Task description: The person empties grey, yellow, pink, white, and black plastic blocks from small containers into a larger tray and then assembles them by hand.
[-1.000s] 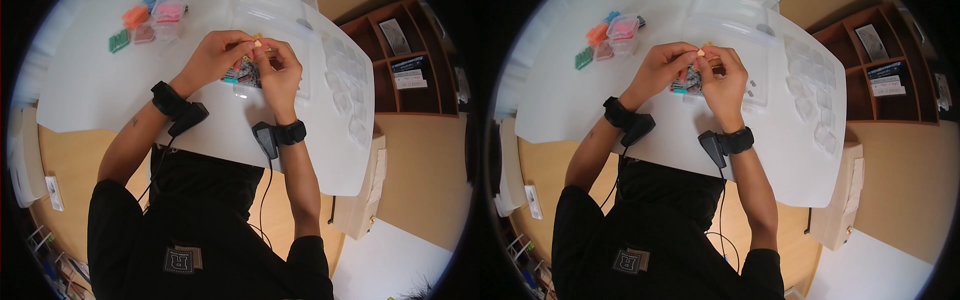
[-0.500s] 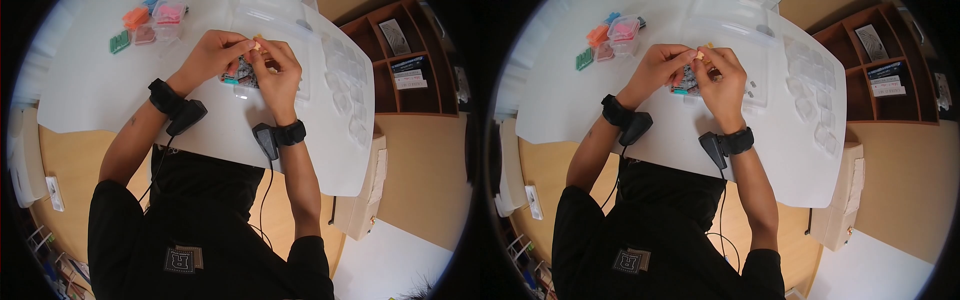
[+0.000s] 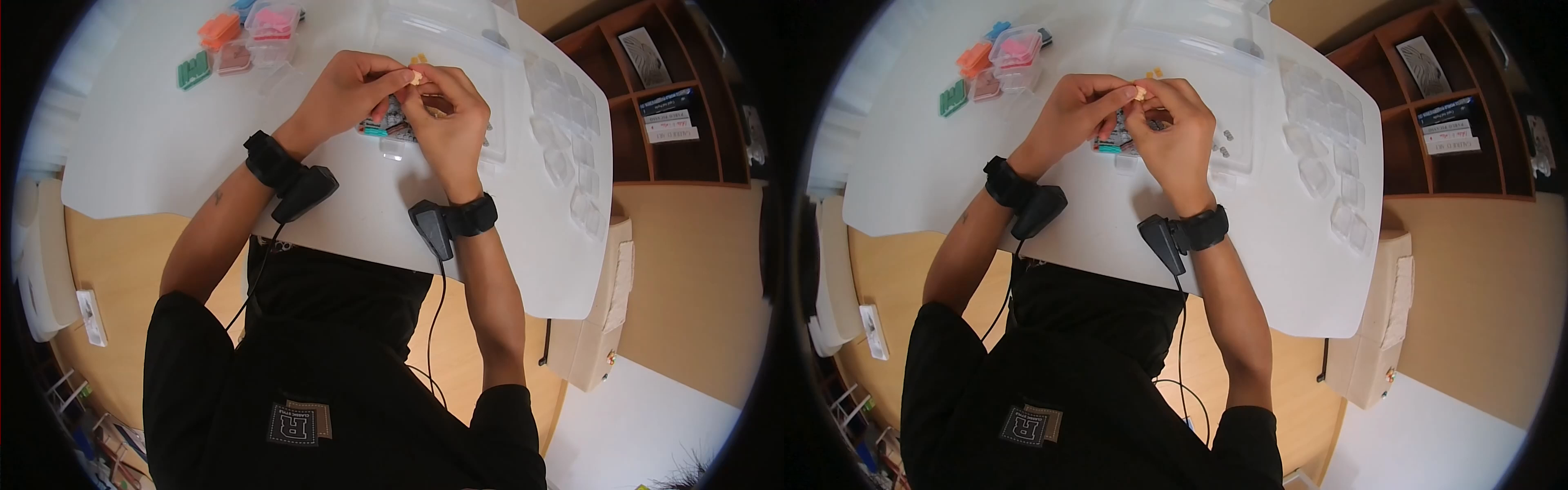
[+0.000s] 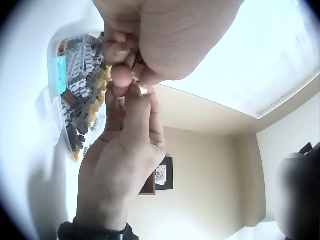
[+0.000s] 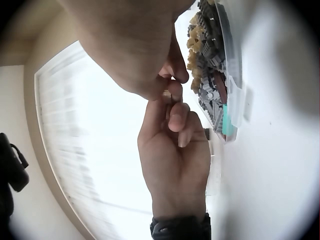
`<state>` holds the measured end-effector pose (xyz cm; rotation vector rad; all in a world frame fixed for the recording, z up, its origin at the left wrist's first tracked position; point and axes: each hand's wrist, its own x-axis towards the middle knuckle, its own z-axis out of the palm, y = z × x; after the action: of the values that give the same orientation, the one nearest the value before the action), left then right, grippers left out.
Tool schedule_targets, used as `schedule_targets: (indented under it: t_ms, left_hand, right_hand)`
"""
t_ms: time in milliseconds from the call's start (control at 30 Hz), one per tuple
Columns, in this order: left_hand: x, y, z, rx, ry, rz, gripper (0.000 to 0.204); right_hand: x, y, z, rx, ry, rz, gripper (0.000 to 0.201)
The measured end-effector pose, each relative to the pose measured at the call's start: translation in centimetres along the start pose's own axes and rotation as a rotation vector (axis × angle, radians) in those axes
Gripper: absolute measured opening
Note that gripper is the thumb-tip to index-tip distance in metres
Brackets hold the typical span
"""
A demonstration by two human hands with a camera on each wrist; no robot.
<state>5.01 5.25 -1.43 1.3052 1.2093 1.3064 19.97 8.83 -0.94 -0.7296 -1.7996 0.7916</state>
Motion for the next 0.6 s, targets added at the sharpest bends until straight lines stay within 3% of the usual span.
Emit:
schedule_targets:
  t_ms: [600]
  left_hand:
    - [0.14,-0.54,-0.17,0.057,0.021,0.058,0.028]
  right_hand:
    - [0.08,0.22,-0.01,0.072,-0.01,0.025,0.02]
